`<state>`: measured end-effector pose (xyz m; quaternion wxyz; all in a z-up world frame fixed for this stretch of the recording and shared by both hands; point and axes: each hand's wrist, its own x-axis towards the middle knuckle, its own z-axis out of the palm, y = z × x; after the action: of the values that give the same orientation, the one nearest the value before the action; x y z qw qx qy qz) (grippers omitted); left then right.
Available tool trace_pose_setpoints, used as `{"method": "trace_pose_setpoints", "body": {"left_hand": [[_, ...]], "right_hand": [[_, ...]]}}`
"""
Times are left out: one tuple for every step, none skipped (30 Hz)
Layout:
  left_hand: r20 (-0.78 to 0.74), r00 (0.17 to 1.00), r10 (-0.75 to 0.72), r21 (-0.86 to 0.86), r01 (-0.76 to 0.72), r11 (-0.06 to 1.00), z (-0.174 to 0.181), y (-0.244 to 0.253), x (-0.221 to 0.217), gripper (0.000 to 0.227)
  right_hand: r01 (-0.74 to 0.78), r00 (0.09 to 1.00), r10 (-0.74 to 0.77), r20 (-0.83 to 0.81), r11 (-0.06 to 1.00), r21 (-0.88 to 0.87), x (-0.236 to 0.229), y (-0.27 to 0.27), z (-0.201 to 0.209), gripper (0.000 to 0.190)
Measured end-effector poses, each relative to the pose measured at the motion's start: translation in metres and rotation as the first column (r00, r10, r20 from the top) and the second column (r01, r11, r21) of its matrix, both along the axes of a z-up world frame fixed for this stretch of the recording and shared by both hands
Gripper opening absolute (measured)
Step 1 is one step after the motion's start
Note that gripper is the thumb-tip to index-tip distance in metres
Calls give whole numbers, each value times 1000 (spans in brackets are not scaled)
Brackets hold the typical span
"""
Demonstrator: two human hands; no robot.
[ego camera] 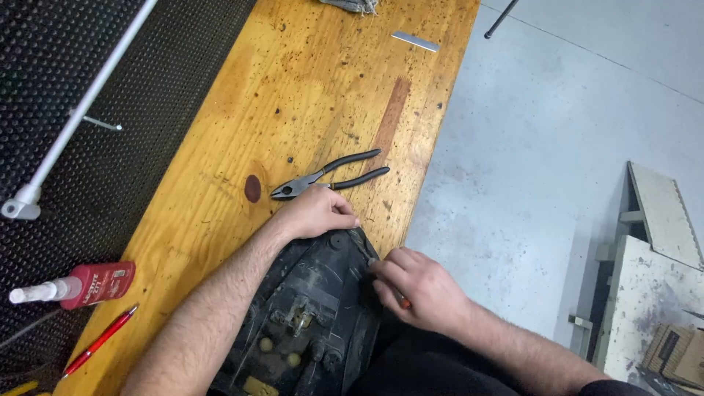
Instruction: Removing staples from the underside of a motorcycle seat using pliers and a prying tool
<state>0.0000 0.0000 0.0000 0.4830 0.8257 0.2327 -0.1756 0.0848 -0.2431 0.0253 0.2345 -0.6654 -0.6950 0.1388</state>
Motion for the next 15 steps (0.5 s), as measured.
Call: {"method": "trace_pose_setpoints", "body": {"left_hand": [[-2,1000,-1,-2,1,1000,1,0,0,23],[-15,1000,0,2,0,1000,2,-1,0,23],[-28,1000,1,7,-1,1000,4,0,0,25],[-28,1000,-1,6,1,1000,5,-1,0,25],[-48,999,-1,4,1,1000,6,-1,1,25],[-68,998,-1,2,1,1000,7,-1,1,25],[-68,998,-3,1,3,1000,6,-1,1,25],[-75,997,1,5,-1,1000,5,-1,1,26],[-81,997,5,9,-4,1000,4,0,1,28],[-80,997,3,8,-2,1000,4,0,2,28],[-78,997,1,10,0,1000,4,0,2,27],[-76,997,0,11,1,1000,5,0,2,26],[-73,997,4,10,-3,1000,4,0,1,26],[-77,997,0,9,1,1000,4,0,1,27],[-82,997,-5,7,6,1000,3,0,0,29]], "right_hand": [[1,1000,-1,-2,1000,-2,-3,1,1,20],[9,1000,-10,8,1000,15,-5,2,3,19],[18,1000,-19,18,999,34,-8,4,4,17],[20,1000,-21,17,999,33,-10,3,3,17],[39,999,-39,22,999,5,-12,4,3,17],[58,998,-57,27,998,-23,-14,4,2,17],[59,998,-59,27,998,-24,-16,4,3,17],[54,998,-53,36,998,-20,-18,4,3,16],[48,998,-47,45,999,-16,-20,4,3,15],[50,998,-49,46,999,-17,-21,4,4,15],[53,998,-53,35,999,-1,-21,4,4,15],[56,998,-57,23,998,15,-22,4,5,15],[52,998,-52,26,999,14,-22,4,4,15],[55,998,-55,34,998,14,-22,5,4,15],[59,997,-59,43,998,13,-22,5,3,14]]}}
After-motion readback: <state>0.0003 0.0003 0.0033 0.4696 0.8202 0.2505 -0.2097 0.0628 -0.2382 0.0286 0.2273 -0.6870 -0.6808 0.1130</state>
